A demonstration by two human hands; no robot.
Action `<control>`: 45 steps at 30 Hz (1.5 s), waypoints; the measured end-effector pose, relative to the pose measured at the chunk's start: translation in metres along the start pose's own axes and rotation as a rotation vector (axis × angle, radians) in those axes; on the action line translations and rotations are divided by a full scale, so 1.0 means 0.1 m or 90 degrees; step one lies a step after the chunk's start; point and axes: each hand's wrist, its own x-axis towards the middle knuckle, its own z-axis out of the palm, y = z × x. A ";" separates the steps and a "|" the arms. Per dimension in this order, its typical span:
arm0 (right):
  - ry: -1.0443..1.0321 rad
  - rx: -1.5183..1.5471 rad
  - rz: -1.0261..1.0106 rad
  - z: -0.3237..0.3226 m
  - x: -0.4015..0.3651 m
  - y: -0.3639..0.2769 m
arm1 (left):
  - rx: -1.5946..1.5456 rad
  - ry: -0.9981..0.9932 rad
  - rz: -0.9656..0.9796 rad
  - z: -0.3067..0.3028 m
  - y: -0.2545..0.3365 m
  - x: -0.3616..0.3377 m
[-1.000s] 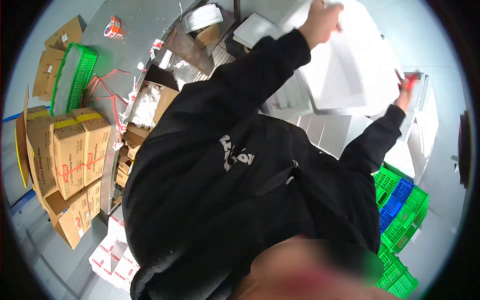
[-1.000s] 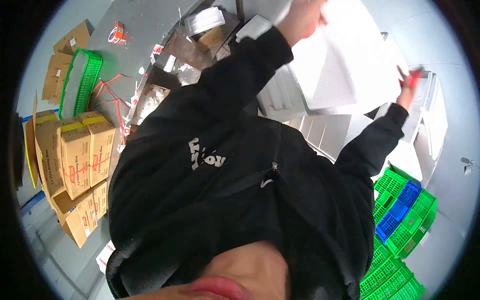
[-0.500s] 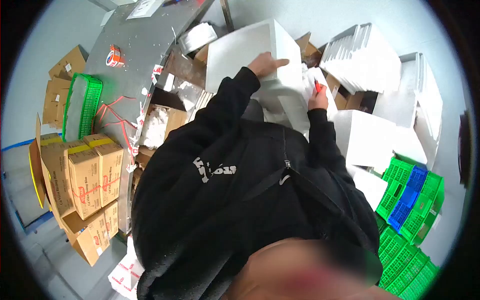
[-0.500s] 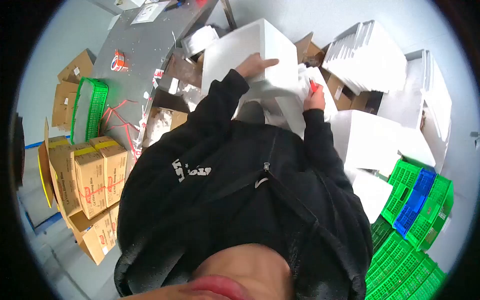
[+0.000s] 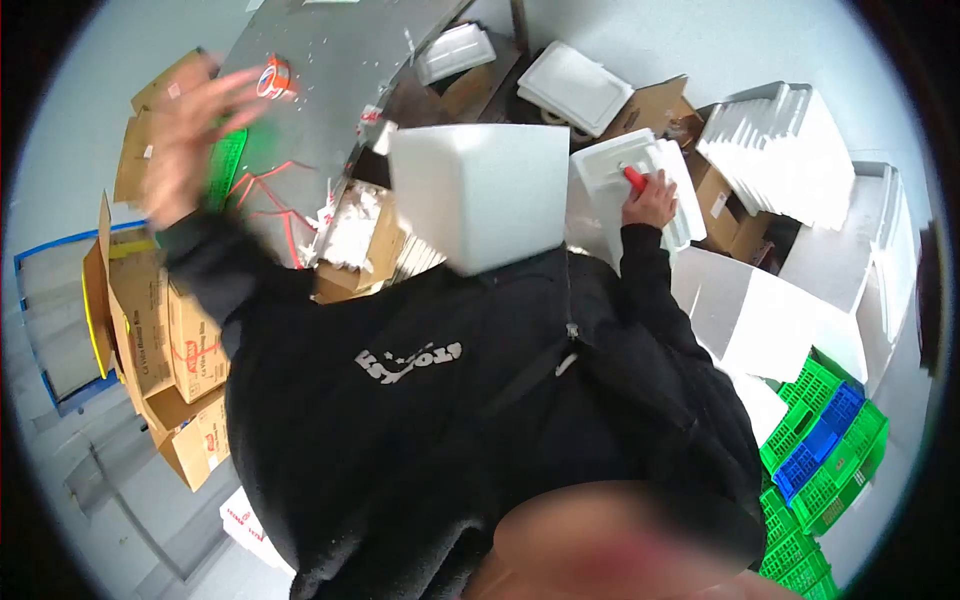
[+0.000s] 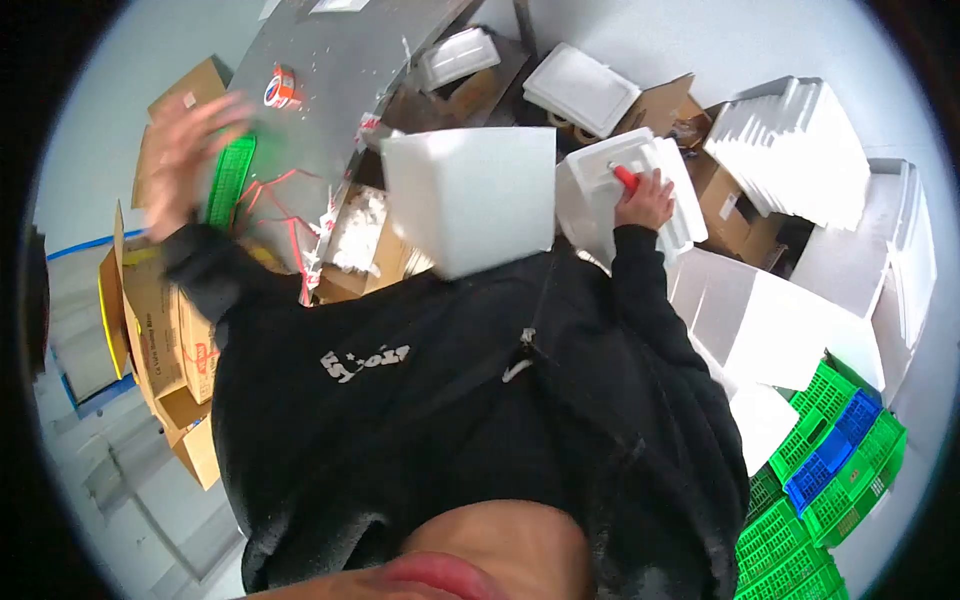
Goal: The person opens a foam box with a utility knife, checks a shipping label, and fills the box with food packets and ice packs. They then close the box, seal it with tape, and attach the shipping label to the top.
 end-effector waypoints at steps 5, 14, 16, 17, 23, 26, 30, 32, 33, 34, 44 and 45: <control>-0.044 0.003 0.023 0.20 0.09 -0.28 | 0.140 -0.369 -0.338 3.25 -4.16 -0.39; -0.110 -0.022 0.030 0.33 0.36 -0.54 | 0.141 -0.247 -0.561 3.57 -5.45 -1.36; -0.115 -0.014 -0.028 0.38 0.37 -0.38 | 0.235 -0.177 -0.558 3.38 -5.52 -1.07; -0.100 0.042 0.039 0.40 0.38 -0.41 | 0.337 -0.105 -0.545 3.31 -5.69 -0.96; -0.093 0.056 0.118 0.25 0.38 -0.43 | 0.433 -0.258 -0.450 3.77 -7.72 -0.84; -0.099 0.079 0.103 0.15 0.38 -0.45 | 0.476 -0.275 -0.266 4.05 -8.58 -0.59; -0.120 -0.006 0.012 -0.03 0.36 -0.37 | 0.403 -0.708 -0.395 4.34 -9.31 -0.60; -0.156 0.028 -0.017 0.11 0.52 -0.70 | 0.423 -0.724 -0.335 4.36 -9.13 -0.76; -0.178 0.051 0.028 0.01 0.52 -0.59 | 0.413 -0.702 -0.325 4.38 -8.96 -0.83; -0.199 0.078 0.073 -0.15 0.51 -0.49 | 0.408 -0.678 -0.317 4.38 -8.81 -0.98; -0.235 0.290 0.293 -0.16 0.79 -0.83 | 0.399 -0.312 -0.284 1.63 -3.41 -0.59; -0.207 0.348 0.332 -0.15 0.78 -0.74 | 0.411 -0.296 -0.280 1.38 -3.06 -0.57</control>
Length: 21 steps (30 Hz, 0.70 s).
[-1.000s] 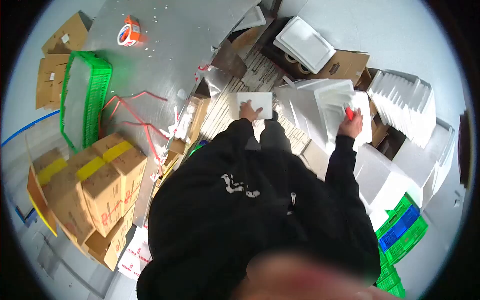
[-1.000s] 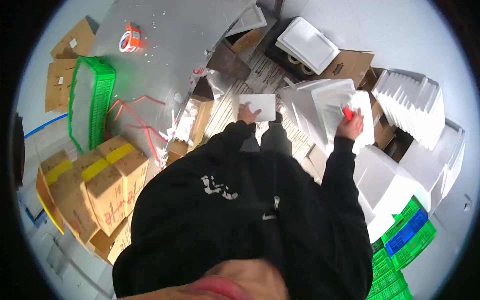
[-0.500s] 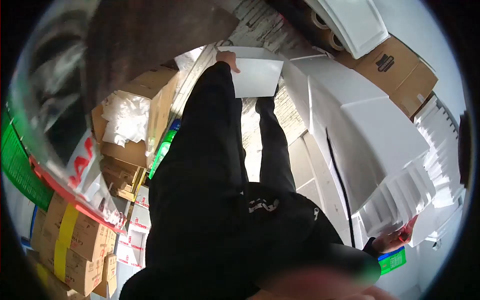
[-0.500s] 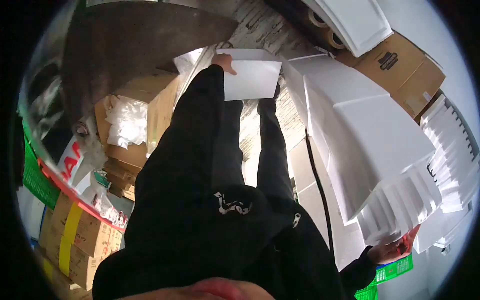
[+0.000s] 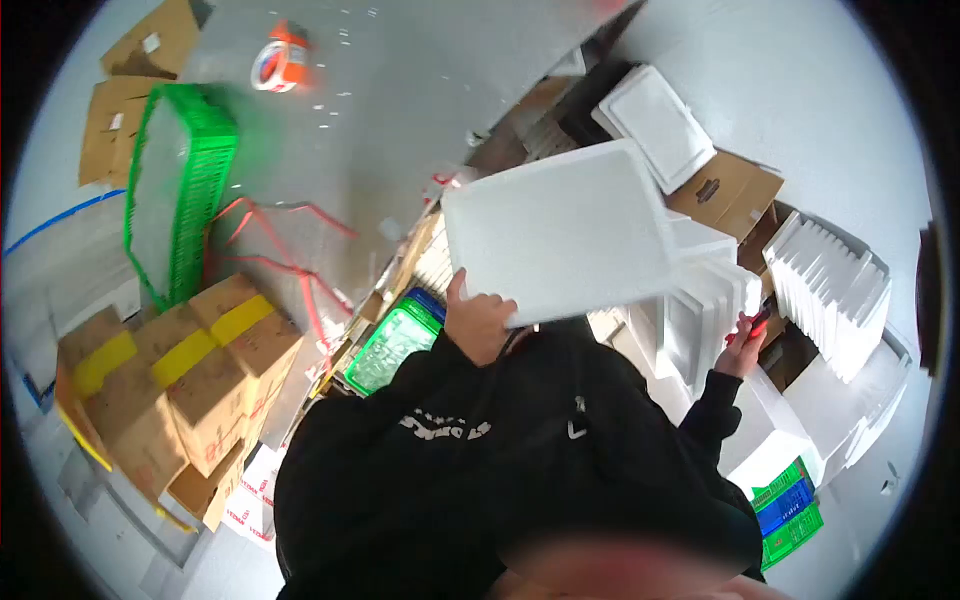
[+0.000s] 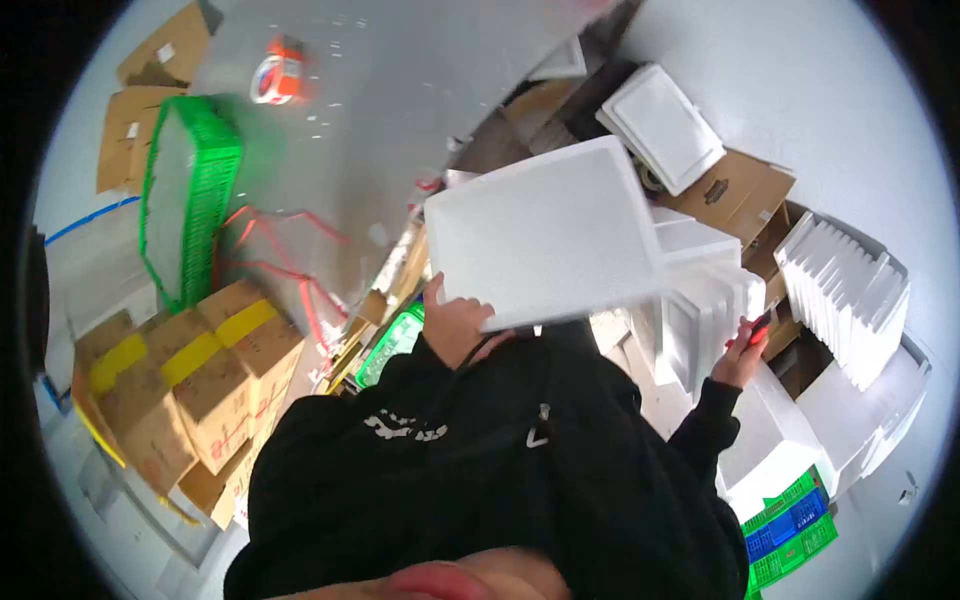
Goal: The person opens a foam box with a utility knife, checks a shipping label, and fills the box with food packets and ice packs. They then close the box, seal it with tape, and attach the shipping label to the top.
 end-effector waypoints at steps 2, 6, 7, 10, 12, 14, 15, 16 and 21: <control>0.069 0.122 0.025 -0.14 0.14 0.11 | -0.072 0.121 0.123 -0.63 0.08 -0.39; 0.223 0.245 -0.072 -0.41 0.23 -0.85 | -0.075 0.349 0.067 -1.57 0.09 -0.86; 0.265 0.290 -0.086 -0.31 0.20 -1.28 | -0.024 0.429 0.017 -1.69 0.09 -0.83; -0.013 0.625 -0.200 -0.10 0.29 -2.17 | 0.097 0.500 -0.075 -1.93 -0.08 -0.44; -0.168 0.650 -0.215 0.26 -0.02 -2.97 | 0.142 0.526 -0.102 -1.90 -0.31 0.03; -0.365 0.581 -0.350 0.73 -0.33 -3.58 | 0.167 0.435 -0.155 -1.87 -0.46 0.42; -0.449 0.518 -0.326 0.86 -0.58 -3.96 | 0.169 0.439 -0.157 -1.92 -0.47 0.47; -0.601 0.504 -0.251 1.05 -0.67 -4.15 | 0.111 0.545 -0.083 -1.97 -0.49 0.50; -0.764 0.375 -0.786 1.76 -0.68 -4.69 | -0.775 0.624 0.149 -2.38 -0.05 0.46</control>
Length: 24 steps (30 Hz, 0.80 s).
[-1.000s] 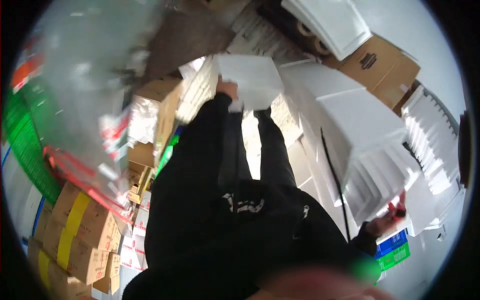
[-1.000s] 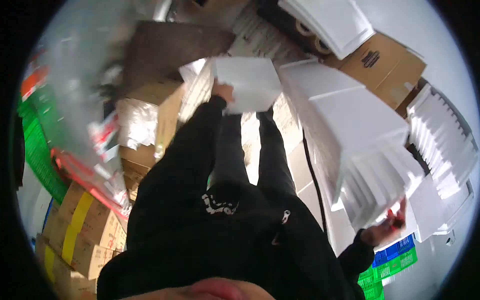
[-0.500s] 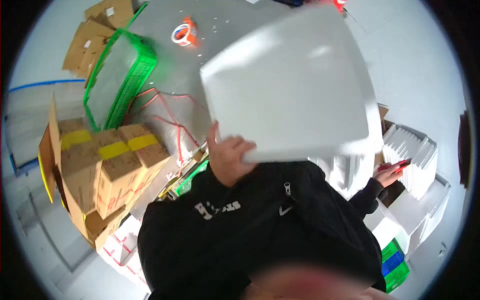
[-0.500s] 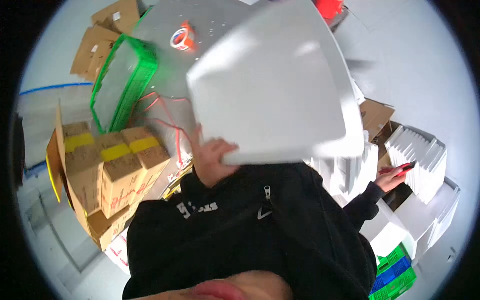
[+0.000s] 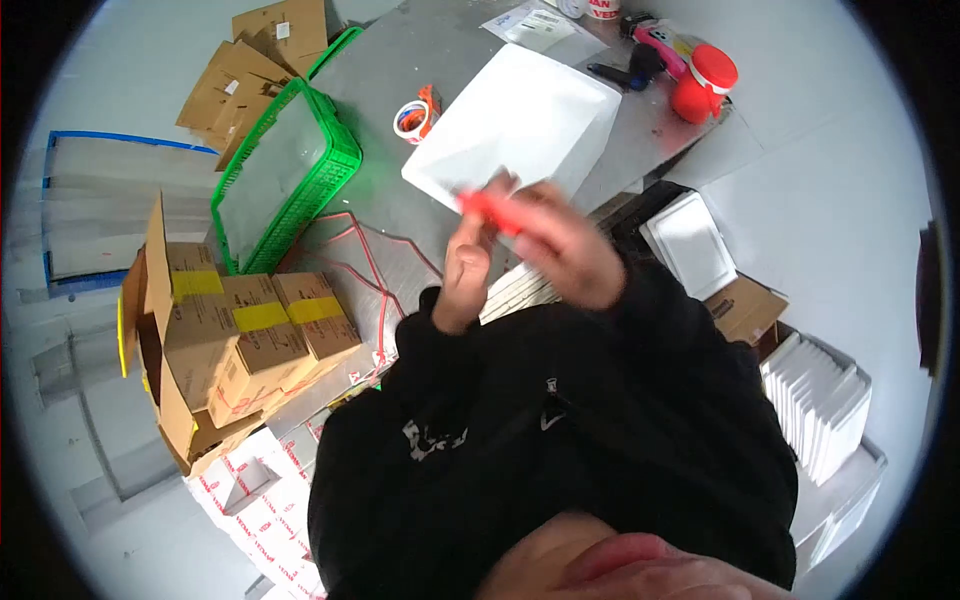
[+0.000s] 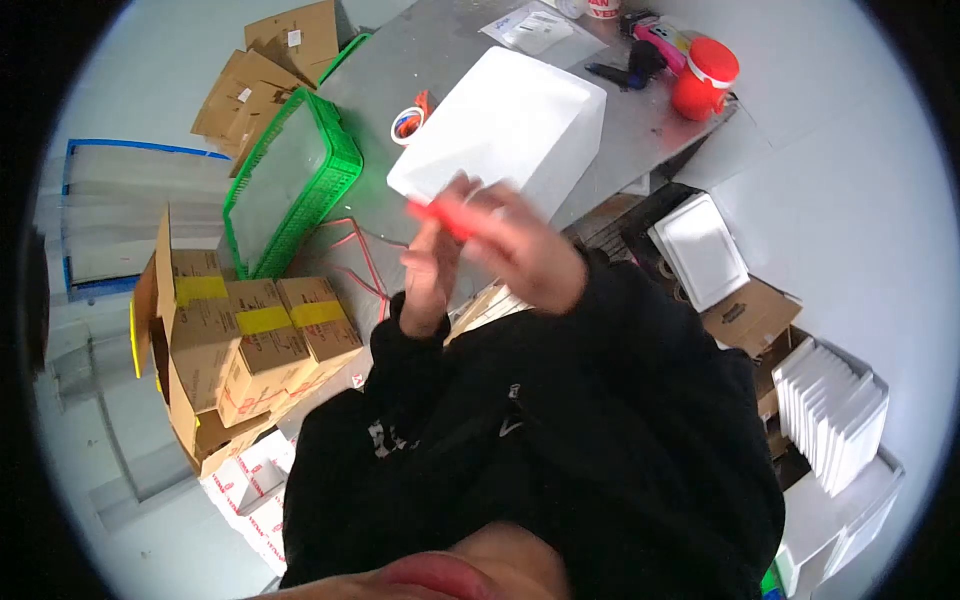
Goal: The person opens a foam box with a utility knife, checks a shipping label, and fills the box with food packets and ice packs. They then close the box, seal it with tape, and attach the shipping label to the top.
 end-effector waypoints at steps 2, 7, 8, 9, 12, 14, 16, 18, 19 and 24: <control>-0.064 0.031 -0.111 -0.25 0.16 -0.06 | -0.008 0.164 -0.070 0.18 0.14 0.09; 0.257 -0.035 0.100 -1.99 1.37 1.62 | 0.223 0.571 -0.023 -0.51 0.01 0.57; 0.282 -0.105 0.019 -2.20 1.79 2.22 | 0.257 0.618 0.000 -0.72 -0.14 0.64; 0.193 -0.258 0.174 -2.37 2.08 2.89 | 0.334 0.633 -0.063 -1.07 -0.49 0.55; 0.245 -0.472 0.156 -2.02 2.60 4.72 | 0.664 0.572 -0.132 -2.41 -1.92 0.04; 0.189 -0.662 0.303 -1.74 2.71 4.99 | 0.769 0.467 -0.350 -2.24 -2.01 0.26; 0.137 -0.650 0.335 -1.61 2.71 5.24 | 0.754 0.426 -0.194 -2.92 -2.75 0.08; 0.163 -0.677 0.361 -1.51 2.68 5.46 | 0.768 0.419 -0.350 -2.71 -2.68 0.30; 0.178 -0.693 0.375 -1.46 2.69 5.51 | 0.944 0.442 -0.364 -2.78 -2.81 0.30; 0.150 -0.711 0.284 -1.65 2.65 5.69 | 0.115 0.544 -0.354 -2.01 -1.83 0.33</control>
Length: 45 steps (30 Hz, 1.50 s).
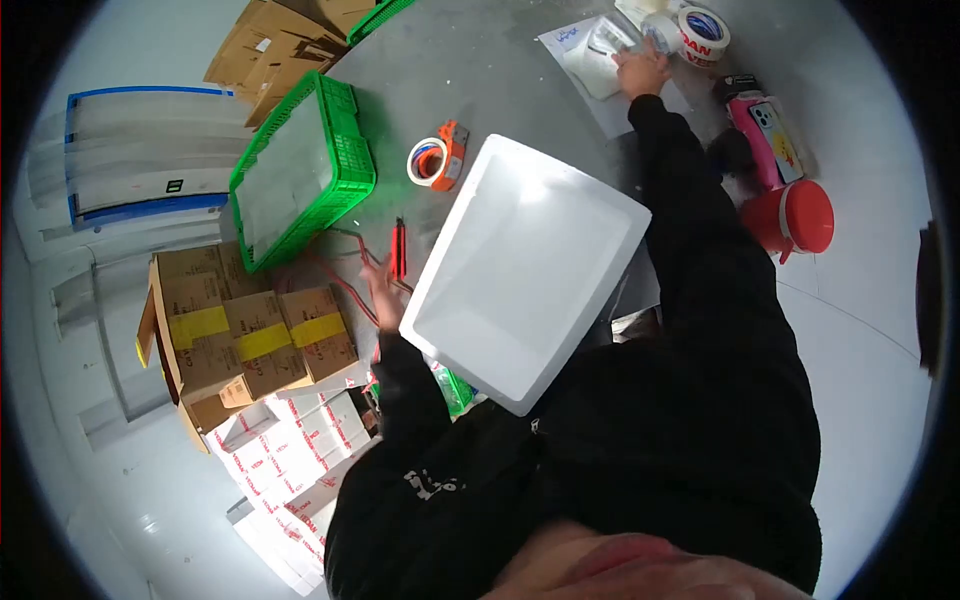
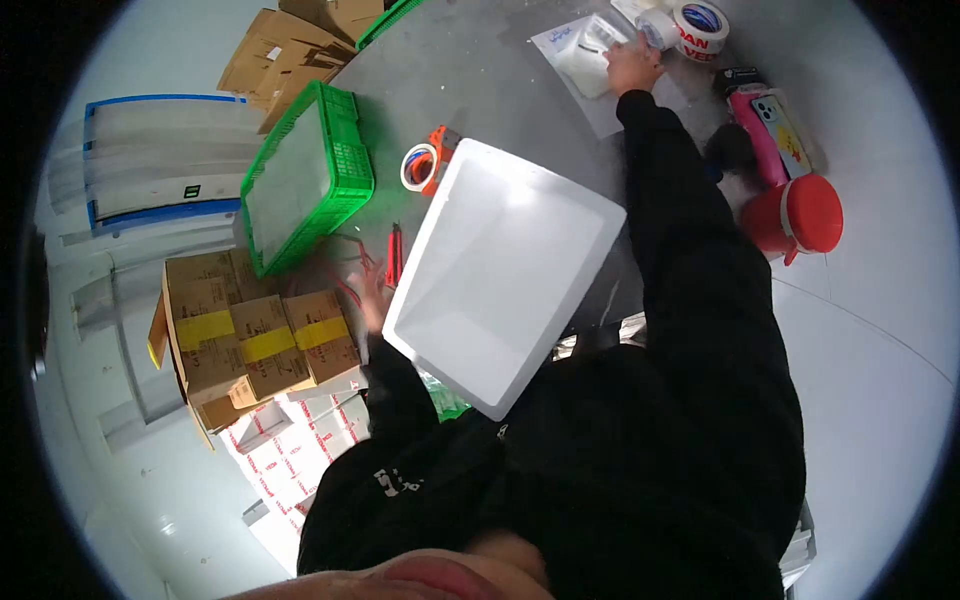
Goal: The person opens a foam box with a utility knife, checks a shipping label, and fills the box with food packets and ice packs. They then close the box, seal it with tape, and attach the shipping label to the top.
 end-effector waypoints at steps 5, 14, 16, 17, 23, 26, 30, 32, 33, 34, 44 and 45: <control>0.212 0.238 -0.059 -1.89 -0.44 -0.49 | 0.241 -0.129 0.170 0.54 0.86 -1.50; 0.030 0.772 -0.106 -4.23 -2.46 -1.98 | 0.342 -0.108 0.649 0.41 1.07 -0.81; 0.056 0.765 -0.156 -4.43 -2.93 -2.49 | 0.065 -0.227 0.547 0.12 1.32 -1.06; 0.026 0.765 -0.135 -4.51 -3.16 -2.71 | 0.066 -0.220 0.537 -0.08 1.44 -1.23; -0.070 0.797 -0.181 -4.57 -4.05 -3.62 | -0.217 -0.507 0.257 -1.11 1.75 -1.93; -0.059 0.881 -0.218 -4.57 -4.19 -3.94 | -0.215 -0.474 0.263 -1.47 1.73 -2.01; -0.205 0.958 -0.212 -4.78 -4.06 -4.23 | -0.227 -0.455 0.268 -1.76 1.60 -2.11; -0.187 0.882 -0.152 -4.88 -3.98 -4.38 | -0.209 -0.444 0.269 -1.87 1.60 -2.17; -0.173 0.921 -0.233 -4.76 -3.93 -4.36 | -0.198 -0.436 0.270 -1.91 1.59 -2.20; -0.177 0.924 -0.238 -4.65 -3.90 -4.39 | -0.198 -0.430 0.273 -1.95 1.58 -2.23; -0.141 1.038 -0.330 -4.63 -3.85 -4.57 | -0.188 -0.343 0.276 -1.98 1.50 -2.41; -0.131 1.069 -0.350 -4.58 -3.82 -4.58 | -0.180 -0.342 0.274 -1.96 1.49 -2.43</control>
